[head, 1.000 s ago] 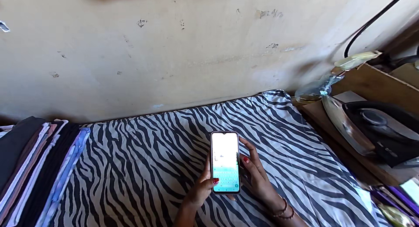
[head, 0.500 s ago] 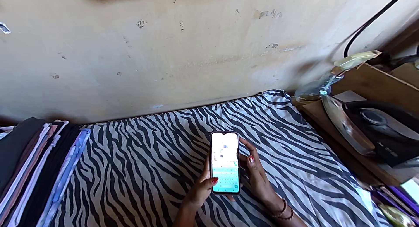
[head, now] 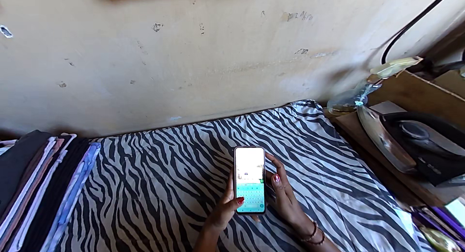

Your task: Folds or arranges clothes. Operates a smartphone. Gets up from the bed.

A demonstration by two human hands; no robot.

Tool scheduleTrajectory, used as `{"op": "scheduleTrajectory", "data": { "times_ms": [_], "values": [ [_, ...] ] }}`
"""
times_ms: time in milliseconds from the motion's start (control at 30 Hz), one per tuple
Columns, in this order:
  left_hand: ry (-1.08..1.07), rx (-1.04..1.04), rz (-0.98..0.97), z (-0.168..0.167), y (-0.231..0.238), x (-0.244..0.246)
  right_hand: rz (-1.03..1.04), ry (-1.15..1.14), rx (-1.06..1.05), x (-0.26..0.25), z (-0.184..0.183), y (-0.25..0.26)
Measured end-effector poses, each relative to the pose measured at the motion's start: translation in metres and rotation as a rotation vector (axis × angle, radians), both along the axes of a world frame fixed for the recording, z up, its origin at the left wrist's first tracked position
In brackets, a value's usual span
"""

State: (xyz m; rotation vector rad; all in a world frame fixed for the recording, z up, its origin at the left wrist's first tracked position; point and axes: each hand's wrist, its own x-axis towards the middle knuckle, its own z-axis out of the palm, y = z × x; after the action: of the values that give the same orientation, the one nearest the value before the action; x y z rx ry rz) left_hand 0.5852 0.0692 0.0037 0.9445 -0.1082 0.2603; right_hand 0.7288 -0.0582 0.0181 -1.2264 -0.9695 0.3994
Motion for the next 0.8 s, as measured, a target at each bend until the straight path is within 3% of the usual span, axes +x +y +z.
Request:
{"op": "scheduleTrajectory", "data": {
  "times_ms": [167,333,500,633,800],
  "values": [
    [0.015,0.041,0.101,0.001,-0.003,0.001,0.012,-0.064,0.002,-0.001,-0.003,0.003],
    [-0.004,0.125,0.224,-0.004,-0.005,0.002,-0.053,-0.087,-0.145,-0.010,-0.003,0.001],
    [-0.044,0.245,0.209,-0.005,-0.006,0.004,-0.178,-0.092,-0.364,-0.032,0.000,-0.009],
    [-0.041,0.354,0.128,-0.002,-0.011,-0.001,-0.263,-0.165,-0.418,-0.042,0.004,-0.018],
    [-0.050,0.322,0.108,-0.008,-0.015,-0.005,-0.160,0.117,-0.326,-0.048,0.025,-0.020]
  ]
}}
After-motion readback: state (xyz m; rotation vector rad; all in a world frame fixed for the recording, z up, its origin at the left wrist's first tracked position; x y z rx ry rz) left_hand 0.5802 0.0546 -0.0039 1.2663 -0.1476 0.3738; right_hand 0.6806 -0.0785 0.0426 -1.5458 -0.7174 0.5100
